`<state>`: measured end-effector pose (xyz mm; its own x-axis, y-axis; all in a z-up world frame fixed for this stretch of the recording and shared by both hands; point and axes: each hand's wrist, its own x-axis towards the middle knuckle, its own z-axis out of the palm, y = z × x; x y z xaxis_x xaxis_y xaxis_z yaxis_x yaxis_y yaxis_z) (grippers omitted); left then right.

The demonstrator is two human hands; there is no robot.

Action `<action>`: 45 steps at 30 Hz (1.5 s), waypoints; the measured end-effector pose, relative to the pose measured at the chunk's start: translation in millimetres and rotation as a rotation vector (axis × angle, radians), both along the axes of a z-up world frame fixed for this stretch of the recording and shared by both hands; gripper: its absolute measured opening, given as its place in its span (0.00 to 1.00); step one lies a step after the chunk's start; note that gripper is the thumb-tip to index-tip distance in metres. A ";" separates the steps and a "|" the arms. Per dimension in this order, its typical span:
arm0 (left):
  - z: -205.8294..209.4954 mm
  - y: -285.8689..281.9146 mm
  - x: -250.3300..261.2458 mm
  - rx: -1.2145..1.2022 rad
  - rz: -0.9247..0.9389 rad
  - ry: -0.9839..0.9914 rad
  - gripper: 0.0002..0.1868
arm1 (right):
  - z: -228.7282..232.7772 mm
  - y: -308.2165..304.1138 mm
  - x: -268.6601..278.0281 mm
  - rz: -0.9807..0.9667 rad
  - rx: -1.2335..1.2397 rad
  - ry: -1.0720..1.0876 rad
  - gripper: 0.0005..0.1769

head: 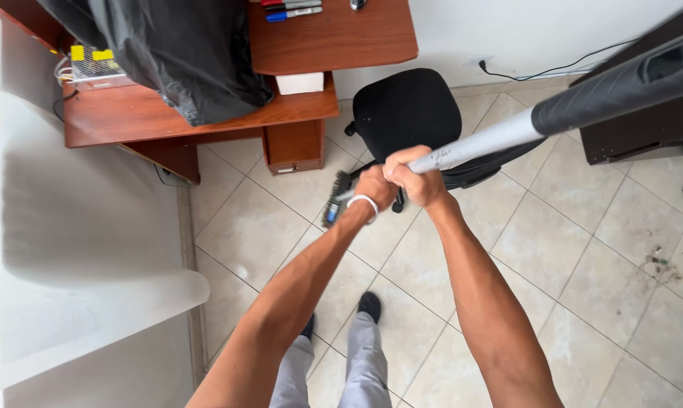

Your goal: Sweeping debris off a tiled floor using a broom and then adjusting a bicycle trainer device.

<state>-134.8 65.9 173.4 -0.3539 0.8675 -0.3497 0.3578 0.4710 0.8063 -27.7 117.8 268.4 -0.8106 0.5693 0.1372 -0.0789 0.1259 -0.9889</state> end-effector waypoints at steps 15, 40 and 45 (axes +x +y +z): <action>-84.0 92.3 22.2 0.095 0.084 -0.056 0.19 | -83.9 90.9 24.4 -0.034 0.244 -0.003 0.13; -62.7 156.1 145.6 0.157 0.020 -0.133 0.12 | -64.6 145.3 140.3 -0.176 0.297 -0.137 0.11; -91.8 172.5 137.8 0.109 -0.028 -0.166 0.12 | -67.4 147.6 131.5 -0.076 0.262 -0.074 0.13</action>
